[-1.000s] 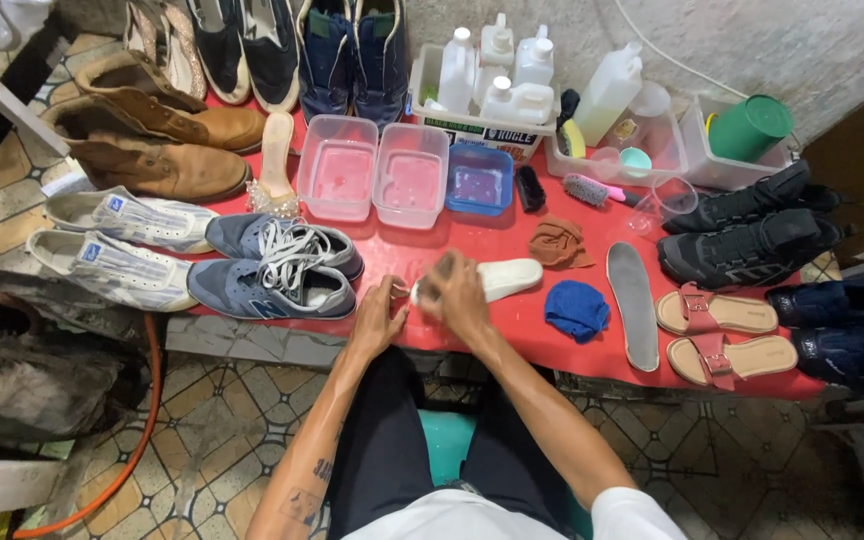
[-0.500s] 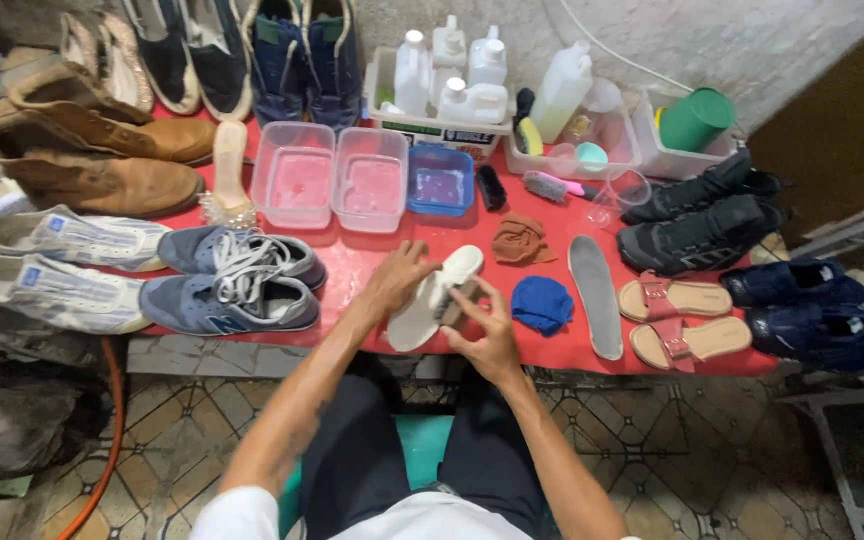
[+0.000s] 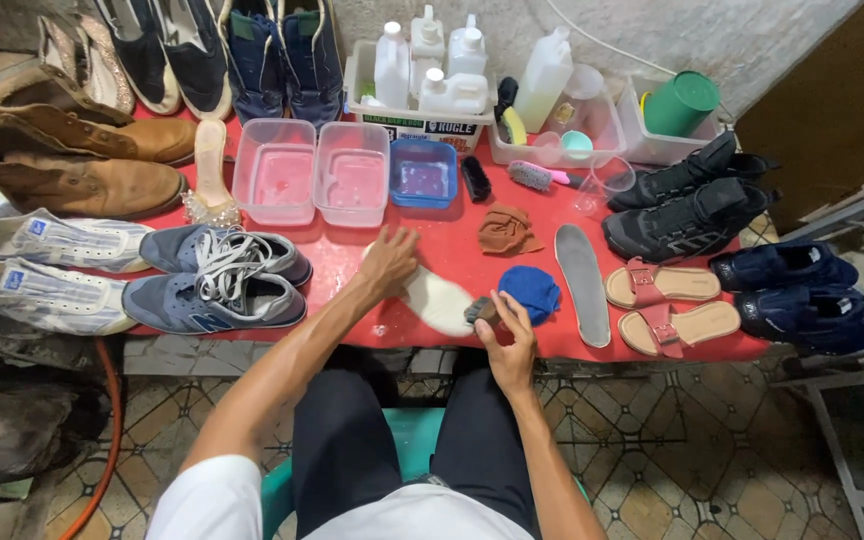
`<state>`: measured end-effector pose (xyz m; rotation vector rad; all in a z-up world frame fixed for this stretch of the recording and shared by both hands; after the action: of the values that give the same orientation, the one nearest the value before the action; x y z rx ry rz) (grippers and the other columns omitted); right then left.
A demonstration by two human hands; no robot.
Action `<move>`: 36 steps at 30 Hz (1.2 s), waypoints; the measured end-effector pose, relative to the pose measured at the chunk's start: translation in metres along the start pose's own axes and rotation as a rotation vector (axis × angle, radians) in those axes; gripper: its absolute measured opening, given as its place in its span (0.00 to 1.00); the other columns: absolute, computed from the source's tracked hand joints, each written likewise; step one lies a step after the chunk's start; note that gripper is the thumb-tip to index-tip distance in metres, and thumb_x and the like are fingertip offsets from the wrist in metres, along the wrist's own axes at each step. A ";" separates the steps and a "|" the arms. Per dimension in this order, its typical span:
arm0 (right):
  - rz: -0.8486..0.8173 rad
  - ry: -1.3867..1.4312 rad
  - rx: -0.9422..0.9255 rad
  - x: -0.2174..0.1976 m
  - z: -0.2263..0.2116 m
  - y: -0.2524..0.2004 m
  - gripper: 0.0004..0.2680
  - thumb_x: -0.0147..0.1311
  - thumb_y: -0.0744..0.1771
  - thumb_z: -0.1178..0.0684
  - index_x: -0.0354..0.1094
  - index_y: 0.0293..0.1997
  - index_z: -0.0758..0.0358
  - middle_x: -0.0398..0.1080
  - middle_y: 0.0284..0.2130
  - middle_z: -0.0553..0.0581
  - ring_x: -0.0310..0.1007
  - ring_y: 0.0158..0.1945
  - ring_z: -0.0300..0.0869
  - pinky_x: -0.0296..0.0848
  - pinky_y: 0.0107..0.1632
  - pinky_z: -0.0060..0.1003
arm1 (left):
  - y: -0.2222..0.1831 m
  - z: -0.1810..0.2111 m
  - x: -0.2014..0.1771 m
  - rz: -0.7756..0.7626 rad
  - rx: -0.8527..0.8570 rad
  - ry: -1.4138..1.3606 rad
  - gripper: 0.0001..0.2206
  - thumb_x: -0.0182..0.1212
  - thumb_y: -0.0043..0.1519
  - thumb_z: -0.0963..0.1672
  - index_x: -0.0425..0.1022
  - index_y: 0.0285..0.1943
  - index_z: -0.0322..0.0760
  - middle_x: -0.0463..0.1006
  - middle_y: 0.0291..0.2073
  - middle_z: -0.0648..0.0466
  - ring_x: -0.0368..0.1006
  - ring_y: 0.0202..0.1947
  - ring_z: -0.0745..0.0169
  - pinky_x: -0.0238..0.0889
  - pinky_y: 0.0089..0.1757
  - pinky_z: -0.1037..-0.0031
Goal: Cleaning a shoe insole by scrubbing it with a blue cloth and cleaning solution.
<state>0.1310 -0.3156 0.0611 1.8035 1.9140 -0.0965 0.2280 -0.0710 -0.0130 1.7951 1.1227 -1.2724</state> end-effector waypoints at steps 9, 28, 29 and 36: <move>-0.069 -0.100 -0.021 0.029 -0.021 0.033 0.27 0.69 0.61 0.36 0.69 0.65 0.53 0.65 0.61 0.61 0.68 0.63 0.57 0.70 0.62 0.51 | -0.101 -0.011 -0.018 0.077 -0.472 -0.364 0.27 0.78 0.47 0.49 0.77 0.50 0.29 0.71 0.46 0.41 0.70 0.52 0.37 0.66 0.52 0.46; -0.282 -0.318 -0.406 0.120 -0.018 0.081 0.22 0.72 0.57 0.46 0.66 0.50 0.59 0.65 0.55 0.65 0.65 0.63 0.62 0.66 0.63 0.55 | -0.150 0.019 -0.029 0.463 -0.341 -0.666 0.17 0.58 0.62 0.44 0.76 0.57 0.31 0.74 0.53 0.40 0.67 0.58 0.36 0.64 0.55 0.56; -0.375 -0.342 -0.475 0.130 -0.023 0.070 0.23 0.73 0.56 0.46 0.67 0.50 0.58 0.64 0.57 0.65 0.66 0.61 0.64 0.67 0.62 0.56 | -0.150 0.020 -0.028 0.474 -0.346 -0.659 0.17 0.57 0.64 0.45 0.75 0.58 0.31 0.73 0.53 0.40 0.66 0.59 0.37 0.63 0.56 0.56; -0.354 -0.331 -0.385 0.121 -0.002 0.098 0.22 0.73 0.56 0.40 0.70 0.48 0.54 0.67 0.55 0.63 0.70 0.59 0.61 0.73 0.59 0.52 | -0.155 0.023 -0.022 0.504 -0.380 -0.698 0.17 0.56 0.65 0.46 0.75 0.60 0.32 0.72 0.55 0.42 0.64 0.61 0.38 0.58 0.60 0.56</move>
<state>0.2247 -0.1922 0.0425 1.1147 1.8380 -0.1281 0.0752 -0.0326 -0.0042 1.1036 0.4358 -1.1342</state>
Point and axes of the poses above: each hand's wrist, its own y-axis towards the middle knuckle, its own x-axis out of the palm, z = x × y, the point moved 8 cm from there along y, towards the middle knuckle
